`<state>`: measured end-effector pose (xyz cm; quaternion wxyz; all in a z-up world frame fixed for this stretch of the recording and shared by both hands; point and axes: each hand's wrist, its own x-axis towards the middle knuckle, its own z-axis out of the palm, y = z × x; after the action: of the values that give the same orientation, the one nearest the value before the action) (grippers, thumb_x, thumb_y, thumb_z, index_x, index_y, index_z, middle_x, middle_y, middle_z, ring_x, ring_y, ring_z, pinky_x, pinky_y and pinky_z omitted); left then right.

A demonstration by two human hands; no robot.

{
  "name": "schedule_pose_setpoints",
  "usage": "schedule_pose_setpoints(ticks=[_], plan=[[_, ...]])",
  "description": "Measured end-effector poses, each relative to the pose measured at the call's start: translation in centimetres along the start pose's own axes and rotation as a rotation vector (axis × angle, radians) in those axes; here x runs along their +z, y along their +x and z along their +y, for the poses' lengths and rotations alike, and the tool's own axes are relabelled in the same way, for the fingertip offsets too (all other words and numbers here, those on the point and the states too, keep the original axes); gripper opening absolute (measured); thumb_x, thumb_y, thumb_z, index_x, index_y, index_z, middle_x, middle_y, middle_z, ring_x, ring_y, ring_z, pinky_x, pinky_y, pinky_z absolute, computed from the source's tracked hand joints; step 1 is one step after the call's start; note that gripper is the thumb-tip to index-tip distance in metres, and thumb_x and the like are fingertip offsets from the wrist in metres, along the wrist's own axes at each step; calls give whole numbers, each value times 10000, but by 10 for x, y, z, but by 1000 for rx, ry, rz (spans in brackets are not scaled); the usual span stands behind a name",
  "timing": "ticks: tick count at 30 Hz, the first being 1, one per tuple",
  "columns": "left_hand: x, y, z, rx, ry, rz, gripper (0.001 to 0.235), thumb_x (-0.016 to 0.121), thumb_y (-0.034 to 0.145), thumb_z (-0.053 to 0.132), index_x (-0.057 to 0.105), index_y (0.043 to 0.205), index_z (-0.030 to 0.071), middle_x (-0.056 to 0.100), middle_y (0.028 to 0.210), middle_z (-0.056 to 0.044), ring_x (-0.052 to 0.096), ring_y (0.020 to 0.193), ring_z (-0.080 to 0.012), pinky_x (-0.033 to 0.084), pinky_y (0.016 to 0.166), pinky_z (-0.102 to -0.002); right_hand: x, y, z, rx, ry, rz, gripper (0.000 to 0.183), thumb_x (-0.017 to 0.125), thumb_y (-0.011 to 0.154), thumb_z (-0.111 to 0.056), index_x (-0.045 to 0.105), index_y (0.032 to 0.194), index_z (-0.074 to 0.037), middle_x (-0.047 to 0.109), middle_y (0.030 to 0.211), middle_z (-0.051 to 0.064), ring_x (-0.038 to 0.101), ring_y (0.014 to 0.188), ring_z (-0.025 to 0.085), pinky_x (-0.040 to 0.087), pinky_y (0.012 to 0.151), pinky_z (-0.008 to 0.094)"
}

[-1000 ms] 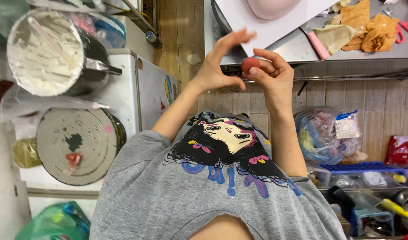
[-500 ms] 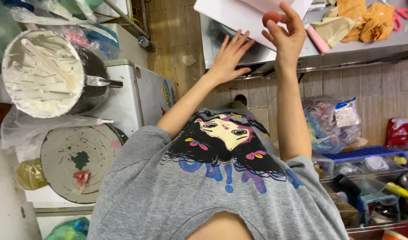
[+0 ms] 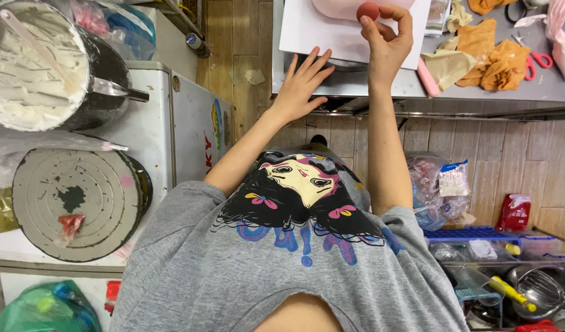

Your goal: The person rolls small pieces of red and black clay between their palms to form smooth spheres. They place the finished spheres on a nearby countertop. The workspace is cluttered with various craft supplies.

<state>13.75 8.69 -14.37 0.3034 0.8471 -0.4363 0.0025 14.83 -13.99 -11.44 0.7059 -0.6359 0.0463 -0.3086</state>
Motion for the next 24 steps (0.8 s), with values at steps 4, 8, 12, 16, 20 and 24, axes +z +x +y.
schedule_pose_setpoints(ticks=[4,8,12,16,20,24], plan=[[4,1,6,-30,7,-1,755,848,856,282,504,1511,128,196,1706,-38,123,1585,-290,149,1251,-658,0,2,2,-26,8,-19,286,850,989,-63,636,1169,0,659,1155,60,760,932,157,662,800,293],[3,2,12,-54,5,-17,740,845,855,279,510,1499,136,223,1699,-43,132,1581,-285,163,1244,-653,-1,3,3,-22,15,-25,281,846,991,-53,641,1175,4,671,1165,64,755,933,151,652,799,288],[-6,11,14,-65,-86,33,646,831,876,267,541,1436,130,377,1640,-84,299,1548,-333,319,1221,-538,-3,0,-3,0,5,-15,278,847,981,-33,646,1171,4,679,1156,66,734,927,142,645,807,274],[-13,37,16,-392,-860,155,572,750,982,290,531,1476,104,623,1477,-82,647,1307,-193,525,1095,-373,-10,-24,-22,66,-38,-64,295,821,988,-12,642,1222,-4,725,1168,79,736,978,148,603,852,241],[-9,50,15,-416,-1257,111,496,716,1012,231,565,1454,65,667,1334,-131,672,1169,-154,566,984,-330,-17,-60,-40,86,-141,-125,293,806,998,-9,659,1252,-6,702,1217,74,710,1008,143,586,866,238],[16,36,21,-499,-1319,7,392,685,1028,182,628,1385,31,724,1313,-112,689,1173,-170,563,935,-309,-29,-83,-51,138,-308,-112,240,733,1017,-60,711,1255,-32,683,1255,87,727,994,148,584,766,240]])
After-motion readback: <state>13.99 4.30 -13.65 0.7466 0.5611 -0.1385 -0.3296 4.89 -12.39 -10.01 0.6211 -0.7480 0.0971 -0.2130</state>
